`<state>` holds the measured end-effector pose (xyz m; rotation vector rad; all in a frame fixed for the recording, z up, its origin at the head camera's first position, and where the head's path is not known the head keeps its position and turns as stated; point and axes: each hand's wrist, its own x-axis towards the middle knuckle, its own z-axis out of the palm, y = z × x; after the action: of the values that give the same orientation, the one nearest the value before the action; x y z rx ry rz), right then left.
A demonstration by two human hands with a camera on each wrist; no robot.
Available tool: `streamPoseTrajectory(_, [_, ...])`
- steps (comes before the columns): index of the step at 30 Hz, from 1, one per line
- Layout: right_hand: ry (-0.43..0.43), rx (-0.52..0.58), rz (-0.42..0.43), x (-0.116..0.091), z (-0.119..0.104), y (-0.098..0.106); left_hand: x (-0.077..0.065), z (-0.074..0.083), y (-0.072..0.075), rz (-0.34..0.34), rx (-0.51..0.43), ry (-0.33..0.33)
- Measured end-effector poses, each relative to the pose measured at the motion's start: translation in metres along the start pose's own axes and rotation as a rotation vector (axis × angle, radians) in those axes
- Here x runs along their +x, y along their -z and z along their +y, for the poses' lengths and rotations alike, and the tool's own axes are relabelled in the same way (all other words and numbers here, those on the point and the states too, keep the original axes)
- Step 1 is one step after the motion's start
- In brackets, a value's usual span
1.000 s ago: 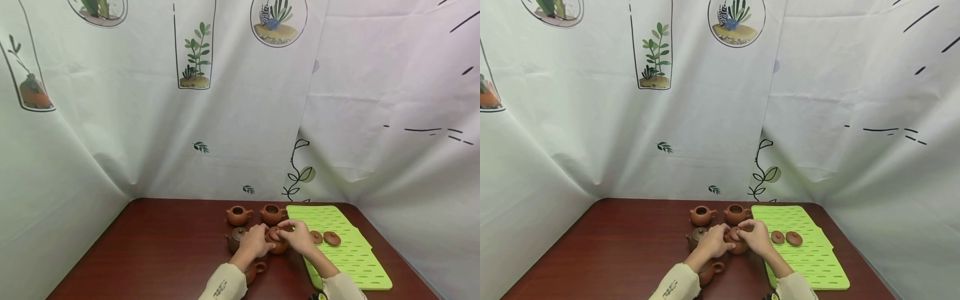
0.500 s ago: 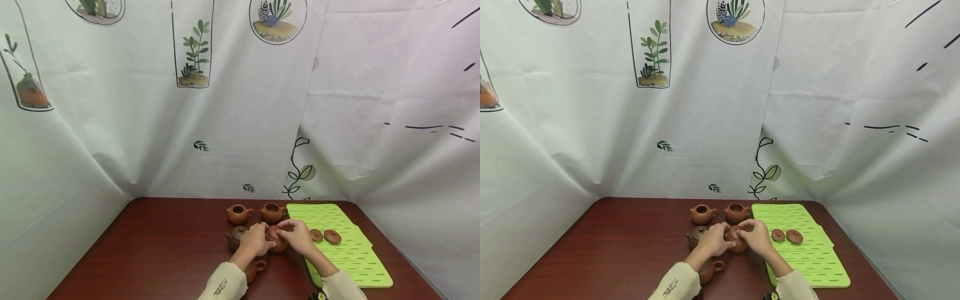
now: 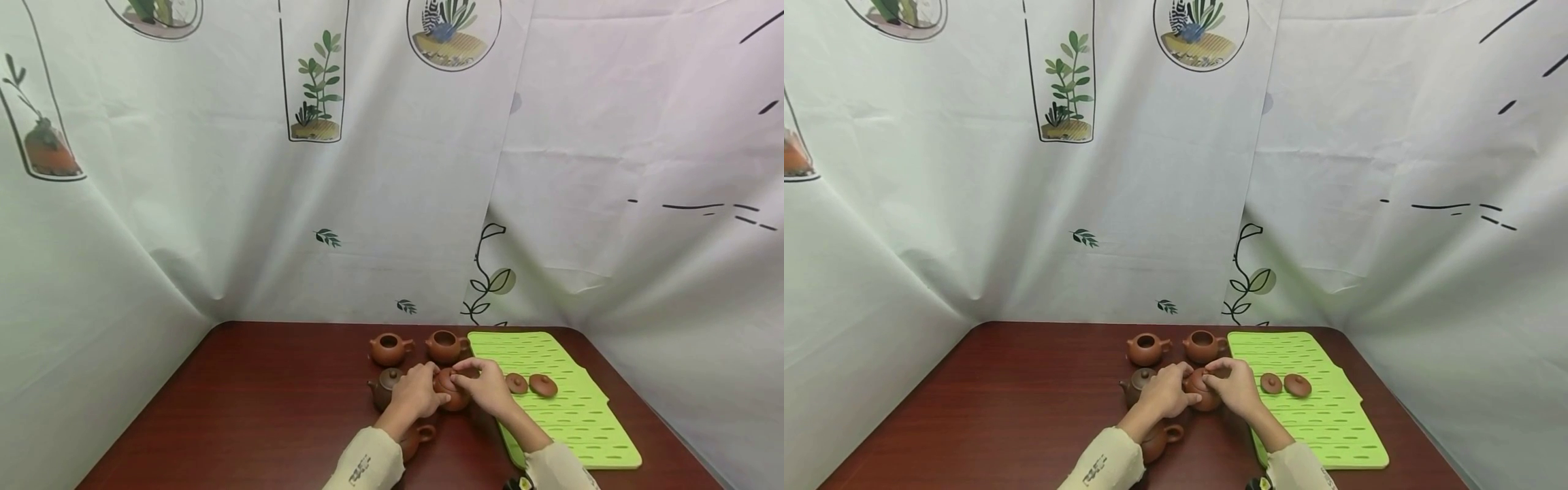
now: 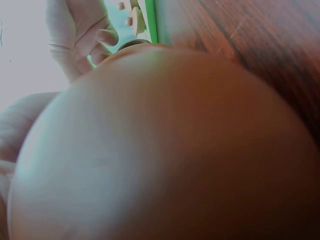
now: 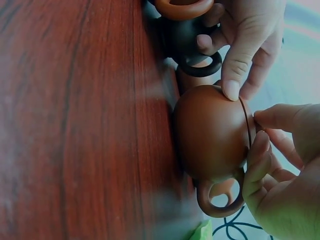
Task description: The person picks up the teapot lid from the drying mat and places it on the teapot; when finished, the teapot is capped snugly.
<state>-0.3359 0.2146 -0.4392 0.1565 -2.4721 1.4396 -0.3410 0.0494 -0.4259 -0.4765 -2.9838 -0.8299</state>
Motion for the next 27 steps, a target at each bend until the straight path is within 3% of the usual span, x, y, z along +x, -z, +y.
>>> streamPoseTrajectory(12, [0.01, 0.013, -0.008, -0.001, 0.001, 0.0, 0.0, 0.0, 0.003, -0.015, 0.009, -0.02])
streamPoseTrajectory(21, [0.007, 0.028, -0.006, -0.001, 0.001, 0.004, -0.003, 0.005, 0.016, -0.052, -0.067, -0.039])
streamPoseTrajectory(27, [-0.018, 0.005, 0.045, -0.003, 0.004, 0.01, -0.009, 0.005, 0.034, -0.008, -0.09, -0.069])
